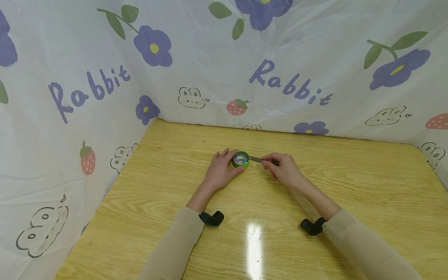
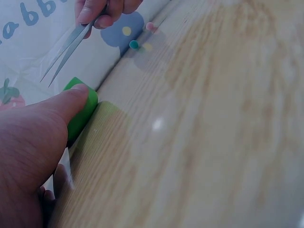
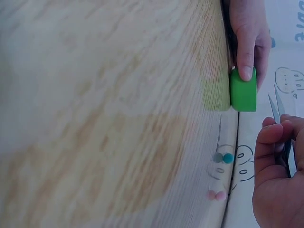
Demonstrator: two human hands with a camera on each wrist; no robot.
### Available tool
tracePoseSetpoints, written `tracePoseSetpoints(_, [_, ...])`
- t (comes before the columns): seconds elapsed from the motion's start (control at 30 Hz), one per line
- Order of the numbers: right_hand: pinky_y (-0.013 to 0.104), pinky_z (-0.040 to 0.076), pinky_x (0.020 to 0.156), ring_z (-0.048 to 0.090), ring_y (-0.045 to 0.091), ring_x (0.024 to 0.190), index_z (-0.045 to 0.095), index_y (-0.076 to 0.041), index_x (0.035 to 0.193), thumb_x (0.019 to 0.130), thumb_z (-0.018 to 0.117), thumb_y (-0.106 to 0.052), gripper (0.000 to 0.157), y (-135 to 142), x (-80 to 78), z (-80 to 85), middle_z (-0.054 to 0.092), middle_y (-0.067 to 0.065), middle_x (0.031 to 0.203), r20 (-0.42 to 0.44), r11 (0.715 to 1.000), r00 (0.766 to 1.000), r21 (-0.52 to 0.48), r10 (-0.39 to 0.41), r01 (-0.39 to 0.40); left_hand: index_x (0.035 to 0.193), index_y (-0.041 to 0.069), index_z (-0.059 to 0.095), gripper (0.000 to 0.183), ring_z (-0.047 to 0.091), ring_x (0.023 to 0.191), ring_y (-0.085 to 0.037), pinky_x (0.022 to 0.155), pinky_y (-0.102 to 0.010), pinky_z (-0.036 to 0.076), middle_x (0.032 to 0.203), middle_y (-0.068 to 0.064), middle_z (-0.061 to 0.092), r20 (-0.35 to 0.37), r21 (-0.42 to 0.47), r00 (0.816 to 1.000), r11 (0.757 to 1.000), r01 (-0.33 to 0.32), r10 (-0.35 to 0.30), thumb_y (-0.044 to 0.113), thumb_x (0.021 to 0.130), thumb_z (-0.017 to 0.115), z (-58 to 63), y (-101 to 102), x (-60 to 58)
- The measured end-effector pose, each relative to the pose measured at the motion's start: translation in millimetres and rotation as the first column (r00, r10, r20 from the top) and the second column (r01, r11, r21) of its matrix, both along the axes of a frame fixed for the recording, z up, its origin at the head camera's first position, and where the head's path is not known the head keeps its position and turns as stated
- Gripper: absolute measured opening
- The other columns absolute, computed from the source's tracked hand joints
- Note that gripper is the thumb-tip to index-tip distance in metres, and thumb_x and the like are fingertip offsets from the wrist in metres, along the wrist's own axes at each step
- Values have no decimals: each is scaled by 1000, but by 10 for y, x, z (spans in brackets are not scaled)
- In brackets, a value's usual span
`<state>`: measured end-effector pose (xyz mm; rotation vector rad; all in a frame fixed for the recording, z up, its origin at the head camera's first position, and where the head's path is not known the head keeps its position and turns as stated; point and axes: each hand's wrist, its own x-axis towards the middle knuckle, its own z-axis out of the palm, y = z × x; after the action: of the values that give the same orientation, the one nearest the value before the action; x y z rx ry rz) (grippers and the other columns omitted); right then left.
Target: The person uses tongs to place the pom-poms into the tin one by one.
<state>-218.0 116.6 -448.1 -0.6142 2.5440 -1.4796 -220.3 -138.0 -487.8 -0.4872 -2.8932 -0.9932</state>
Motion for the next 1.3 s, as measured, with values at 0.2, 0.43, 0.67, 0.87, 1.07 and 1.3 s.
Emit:
tracePoseSetpoints(0.2, [29, 42, 47, 50, 20, 52, 69, 6, 121, 105, 60, -8, 23, 56, 3, -3, 68, 19, 85, 13, 1000, 1000, -7, 3, -3, 154, 10, 48, 70, 35, 148, -35, 125, -49, 15, 151, -18, 52, 6, -7, 1000, 1000, 3, -3, 44, 97, 71, 2, 1, 3])
tracePoseSetpoints(0.43, [28, 41, 46, 49, 17, 50, 69, 5, 122, 105, 61, -11, 25, 223, 2, -21, 69, 19, 84, 9, 1000, 1000, 6, -27, 27, 154, 10, 48, 71, 34, 149, -35, 125, -49, 14, 151, -18, 51, 7, -10, 1000, 1000, 3, -2, 44, 97, 71, 4, -2, 0])
tracePoseSetpoints(0.67, [29, 41, 47, 50, 18, 53, 67, 6, 125, 106, 59, -11, 27, 402, 35, 8, 68, 19, 85, 37, 998, 998, 14, -55, 55, 154, 9, 47, 72, 34, 149, -35, 125, -48, 14, 152, -19, 50, 16, 0, 1000, 1000, 2, -2, 44, 97, 71, -5, 1, -3])
tracePoseSetpoints(0.87, [29, 42, 47, 51, 21, 54, 67, 6, 125, 107, 58, -12, 27, 580, 55, 17, 67, 18, 81, 20, 996, 997, 48, -76, 75, 154, 9, 47, 71, 34, 149, -35, 125, -48, 14, 152, -19, 50, 16, -7, 1000, 1000, 0, 1, 44, 97, 71, 6, 6, 4])
tracePoseSetpoints(1.07, [30, 42, 47, 50, 19, 53, 68, 5, 122, 106, 59, -16, 27, 790, 92, -11, 59, 13, 72, 0, 988, 994, 110, -108, 107, 154, 10, 48, 71, 34, 149, -35, 125, -48, 14, 152, -20, 50, 9, -10, 1000, 1000, -3, 3, 44, 96, 72, -8, 2, 2])
tracePoseSetpoints(1.3, [30, 41, 46, 48, 17, 52, 67, 8, 122, 107, 58, -13, 28, 1038, 173, -27, 58, 13, 70, 25, 986, 994, 134, -107, 103, 154, 10, 48, 71, 34, 149, -35, 125, -48, 13, 152, -19, 50, 8, 7, 1000, 1000, 0, 0, 44, 96, 72, -6, 1, 0])
